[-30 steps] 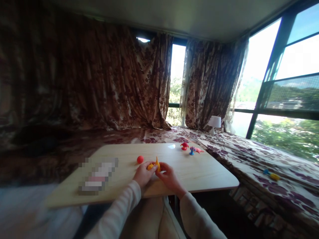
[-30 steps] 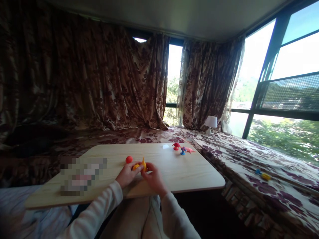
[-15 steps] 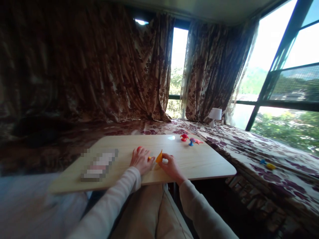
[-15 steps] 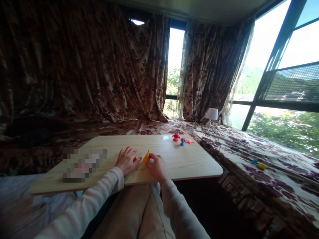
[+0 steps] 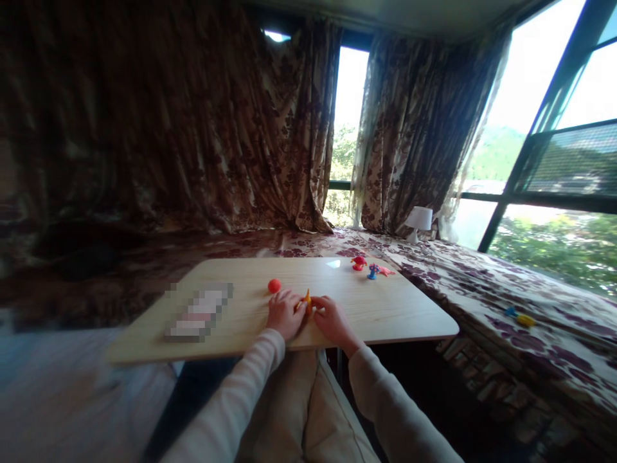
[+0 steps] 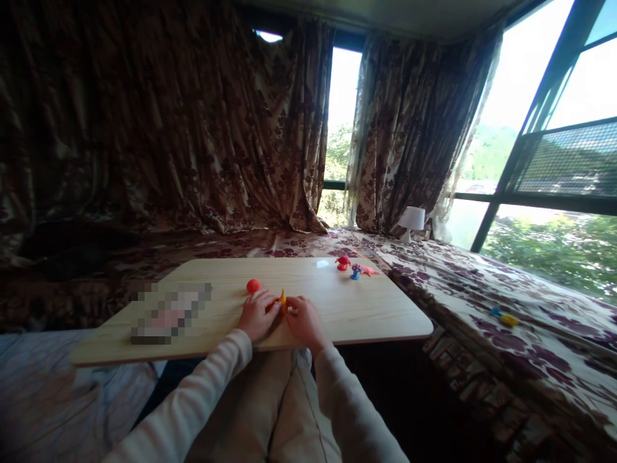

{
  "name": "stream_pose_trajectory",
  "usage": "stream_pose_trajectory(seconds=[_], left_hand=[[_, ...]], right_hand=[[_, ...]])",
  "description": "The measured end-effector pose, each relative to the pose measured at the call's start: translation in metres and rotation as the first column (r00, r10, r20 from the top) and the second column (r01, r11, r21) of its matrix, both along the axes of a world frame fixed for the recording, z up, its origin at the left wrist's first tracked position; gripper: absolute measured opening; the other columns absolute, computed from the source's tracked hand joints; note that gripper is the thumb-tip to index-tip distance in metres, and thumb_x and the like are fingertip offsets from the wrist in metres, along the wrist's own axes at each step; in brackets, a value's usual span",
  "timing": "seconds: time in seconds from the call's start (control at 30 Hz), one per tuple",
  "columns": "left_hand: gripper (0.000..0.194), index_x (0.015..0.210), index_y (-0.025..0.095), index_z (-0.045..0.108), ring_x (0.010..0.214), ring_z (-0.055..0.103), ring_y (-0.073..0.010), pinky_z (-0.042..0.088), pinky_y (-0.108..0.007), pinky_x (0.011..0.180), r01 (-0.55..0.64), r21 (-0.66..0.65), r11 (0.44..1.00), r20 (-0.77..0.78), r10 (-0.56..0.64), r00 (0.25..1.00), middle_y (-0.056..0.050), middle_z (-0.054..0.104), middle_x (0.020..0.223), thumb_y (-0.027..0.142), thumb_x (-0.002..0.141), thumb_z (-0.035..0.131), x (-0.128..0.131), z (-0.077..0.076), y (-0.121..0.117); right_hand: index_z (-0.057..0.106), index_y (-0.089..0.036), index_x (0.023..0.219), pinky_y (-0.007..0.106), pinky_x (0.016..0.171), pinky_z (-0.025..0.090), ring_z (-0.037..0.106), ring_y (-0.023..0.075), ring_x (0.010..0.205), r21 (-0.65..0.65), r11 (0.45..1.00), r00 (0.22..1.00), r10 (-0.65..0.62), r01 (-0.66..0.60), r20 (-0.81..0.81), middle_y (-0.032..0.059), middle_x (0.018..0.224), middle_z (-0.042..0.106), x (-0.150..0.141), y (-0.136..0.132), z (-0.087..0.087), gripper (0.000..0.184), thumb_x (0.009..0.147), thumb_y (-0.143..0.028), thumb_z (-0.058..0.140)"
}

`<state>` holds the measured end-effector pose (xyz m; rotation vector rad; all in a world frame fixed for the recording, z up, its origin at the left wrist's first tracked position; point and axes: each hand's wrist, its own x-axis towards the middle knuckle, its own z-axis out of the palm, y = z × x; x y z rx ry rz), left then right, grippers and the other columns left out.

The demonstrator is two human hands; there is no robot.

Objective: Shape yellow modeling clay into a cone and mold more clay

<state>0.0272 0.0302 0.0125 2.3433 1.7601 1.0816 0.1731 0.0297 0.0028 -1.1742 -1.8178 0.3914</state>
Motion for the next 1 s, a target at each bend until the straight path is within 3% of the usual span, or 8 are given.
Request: stream_pose_trajectory(seconds=[0.13, 0.27, 0.47, 0.7, 0.87, 1.0], left_hand=[[0.028, 0.099, 0.021, 0.068, 0.115, 0.051, -0.0245, 0.034, -0.043, 0.103, 0.036, 0.003, 0.999, -0.012, -0.036, 0.999, -0.005, 0.069, 0.107, 0.030, 0.087, 0.045, -0.002, 0.001, -0.001], [0.029, 0.099, 0.020, 0.067, 0.113, 0.051, -0.0243, 0.034, -0.043, 0.103, 0.072, 0.017, 0.997, -0.014, -0.071, 0.997, -0.006, 0.069, 0.106, 0.031, 0.088, 0.043, -0.004, 0.001, -0.002], [0.032, 0.097, 0.018, 0.067, 0.111, 0.051, -0.0247, 0.035, -0.042, 0.101, 0.089, 0.030, 0.996, -0.008, -0.089, 0.996, -0.007, 0.068, 0.104, 0.035, 0.089, 0.041, -0.004, 0.001, -0.004], [0.029, 0.092, 0.019, 0.068, 0.102, 0.054, -0.0247, 0.039, -0.041, 0.096, 0.097, 0.060, 0.993, 0.016, -0.098, 0.995, -0.006, 0.068, 0.098, 0.034, 0.087, 0.043, -0.004, -0.002, 0.000], [0.027, 0.092, 0.019, 0.067, 0.099, 0.055, -0.0241, 0.041, -0.040, 0.093, 0.089, 0.071, 0.993, 0.050, -0.093, 0.994, -0.007, 0.068, 0.096, 0.032, 0.087, 0.044, -0.004, -0.005, 0.001], [0.027, 0.091, 0.020, 0.067, 0.100, 0.055, -0.0237, 0.041, -0.040, 0.094, 0.097, 0.070, 0.993, 0.060, -0.101, 0.993, -0.006, 0.068, 0.096, 0.033, 0.087, 0.044, -0.004, -0.004, -0.001]], right_hand=[[0.069, -0.016, 0.096, 0.031, 0.077, 0.051, 0.064, 0.0184, 0.087, 0.021, 0.998, 0.986, -0.048, 0.052, -0.160, 0.0077, 0.092, 0.069, 0.003, 0.003, -0.001, 0.028, 0.084, -0.015, 0.043], [0.070, -0.016, 0.093, 0.028, 0.070, 0.051, 0.064, 0.0187, 0.086, 0.058, 0.997, 0.965, -0.040, 0.057, -0.260, 0.0087, 0.094, 0.066, 0.000, 0.005, 0.010, 0.027, 0.086, -0.028, 0.046], [0.072, -0.016, 0.086, 0.029, 0.074, 0.049, 0.062, 0.0171, 0.081, 0.083, 0.996, 0.957, -0.005, 0.031, -0.290, 0.0057, 0.086, 0.065, -0.015, 0.009, 0.021, 0.017, 0.078, -0.026, 0.060], [0.070, -0.017, 0.068, 0.029, 0.072, 0.047, 0.060, 0.0163, 0.073, 0.094, 0.994, 0.953, -0.026, 0.057, -0.303, 0.0038, 0.074, 0.064, -0.021, 0.020, 0.023, 0.015, 0.077, -0.020, 0.059], [0.073, -0.017, 0.079, 0.028, 0.067, 0.047, 0.062, 0.0172, 0.075, 0.078, 0.996, 0.947, -0.020, 0.047, -0.321, 0.0056, 0.079, 0.067, -0.013, 0.019, 0.026, 0.023, 0.083, -0.029, 0.054], [0.073, -0.017, 0.078, 0.030, 0.071, 0.047, 0.062, 0.0179, 0.076, 0.080, 0.996, 0.948, -0.010, 0.037, -0.317, 0.0054, 0.080, 0.067, -0.010, 0.016, 0.027, 0.015, 0.077, -0.027, 0.062]])
